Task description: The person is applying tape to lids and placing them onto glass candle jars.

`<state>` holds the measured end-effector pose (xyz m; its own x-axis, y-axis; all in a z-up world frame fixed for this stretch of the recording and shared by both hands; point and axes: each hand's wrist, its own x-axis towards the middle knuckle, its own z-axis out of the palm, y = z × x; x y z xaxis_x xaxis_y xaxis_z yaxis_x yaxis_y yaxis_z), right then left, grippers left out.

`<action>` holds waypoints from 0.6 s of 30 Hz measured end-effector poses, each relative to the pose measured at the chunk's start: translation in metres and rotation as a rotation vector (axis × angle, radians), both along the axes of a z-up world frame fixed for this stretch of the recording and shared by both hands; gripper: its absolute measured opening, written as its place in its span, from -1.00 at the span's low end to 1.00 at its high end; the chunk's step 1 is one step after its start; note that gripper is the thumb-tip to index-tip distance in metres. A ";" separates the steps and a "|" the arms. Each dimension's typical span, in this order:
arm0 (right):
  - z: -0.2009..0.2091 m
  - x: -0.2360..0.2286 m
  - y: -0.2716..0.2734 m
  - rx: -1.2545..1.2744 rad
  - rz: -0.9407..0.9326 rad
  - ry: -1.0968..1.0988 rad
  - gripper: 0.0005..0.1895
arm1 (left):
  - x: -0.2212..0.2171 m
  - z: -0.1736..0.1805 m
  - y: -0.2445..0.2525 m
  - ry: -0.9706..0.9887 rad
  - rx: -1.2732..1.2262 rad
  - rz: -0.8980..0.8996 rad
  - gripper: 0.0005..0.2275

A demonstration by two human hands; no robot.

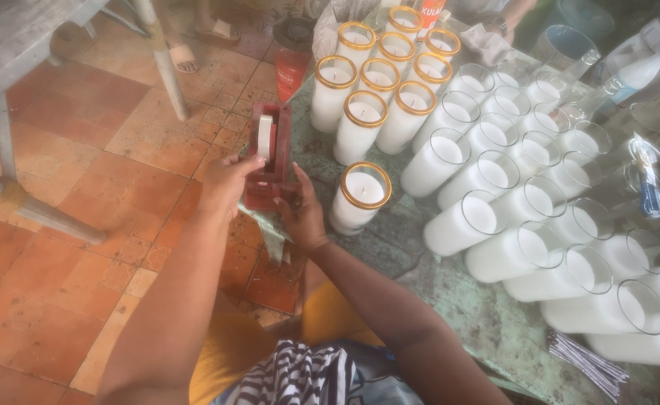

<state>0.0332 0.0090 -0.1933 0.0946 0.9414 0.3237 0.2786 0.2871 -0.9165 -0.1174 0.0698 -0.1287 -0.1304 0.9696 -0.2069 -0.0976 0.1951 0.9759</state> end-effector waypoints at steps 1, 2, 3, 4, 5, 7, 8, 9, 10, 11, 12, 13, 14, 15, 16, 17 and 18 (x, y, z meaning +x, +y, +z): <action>0.002 0.000 -0.002 0.004 -0.002 0.031 -0.15 | 0.001 0.012 -0.007 0.007 -0.012 -0.013 -0.76; 0.005 0.000 -0.002 0.011 -0.001 0.061 -0.15 | 0.003 0.024 -0.012 0.012 -0.021 -0.023 -0.77; 0.003 0.001 -0.006 0.007 0.005 0.058 -0.15 | 0.004 0.029 -0.028 0.009 -0.025 -0.016 -0.77; 0.003 -0.001 -0.005 0.000 0.008 0.083 -0.14 | 0.005 0.037 -0.040 0.103 -0.030 -0.020 -0.79; 0.004 -0.002 -0.004 -0.006 0.010 0.108 -0.13 | 0.005 0.045 -0.051 0.198 -0.035 -0.023 -0.80; 0.008 -0.004 -0.004 0.013 -0.007 0.084 -0.13 | 0.006 0.035 -0.065 0.263 -0.045 -0.028 -0.78; 0.008 -0.006 -0.007 0.026 -0.024 0.058 -0.13 | 0.006 0.029 -0.074 0.325 -0.061 -0.033 -0.75; 0.006 -0.006 -0.006 0.022 -0.014 0.057 -0.13 | 0.004 0.027 -0.078 0.323 -0.067 -0.024 -0.75; 0.005 -0.005 -0.006 0.026 -0.015 0.075 -0.14 | 0.002 0.026 -0.082 0.330 -0.072 -0.028 -0.75; 0.004 -0.004 -0.005 0.031 -0.015 0.093 -0.14 | 0.001 0.025 -0.086 0.337 -0.077 -0.031 -0.75; 0.004 -0.003 -0.006 0.028 -0.011 0.091 -0.14 | 0.002 0.021 -0.088 0.335 -0.080 -0.027 -0.75; 0.005 -0.002 -0.006 0.019 -0.019 0.067 -0.14 | 0.003 0.017 -0.090 0.259 -0.068 -0.009 -0.75; 0.006 -0.001 -0.005 0.014 -0.031 0.044 -0.13 | 0.004 0.014 -0.091 0.185 -0.052 0.005 -0.75; 0.006 0.000 -0.004 0.014 -0.031 0.045 -0.13 | 0.005 0.009 -0.090 0.186 -0.051 0.006 -0.75; 0.005 0.001 -0.004 0.015 -0.026 0.049 -0.14 | 0.005 0.004 -0.090 0.140 -0.051 0.012 -0.75; 0.005 0.002 -0.003 0.015 -0.021 0.053 -0.15 | 0.006 -0.001 -0.089 0.095 -0.052 0.019 -0.75; 0.004 0.003 -0.003 0.015 -0.022 0.054 -0.15 | 0.006 -0.004 -0.089 0.096 -0.051 0.018 -0.75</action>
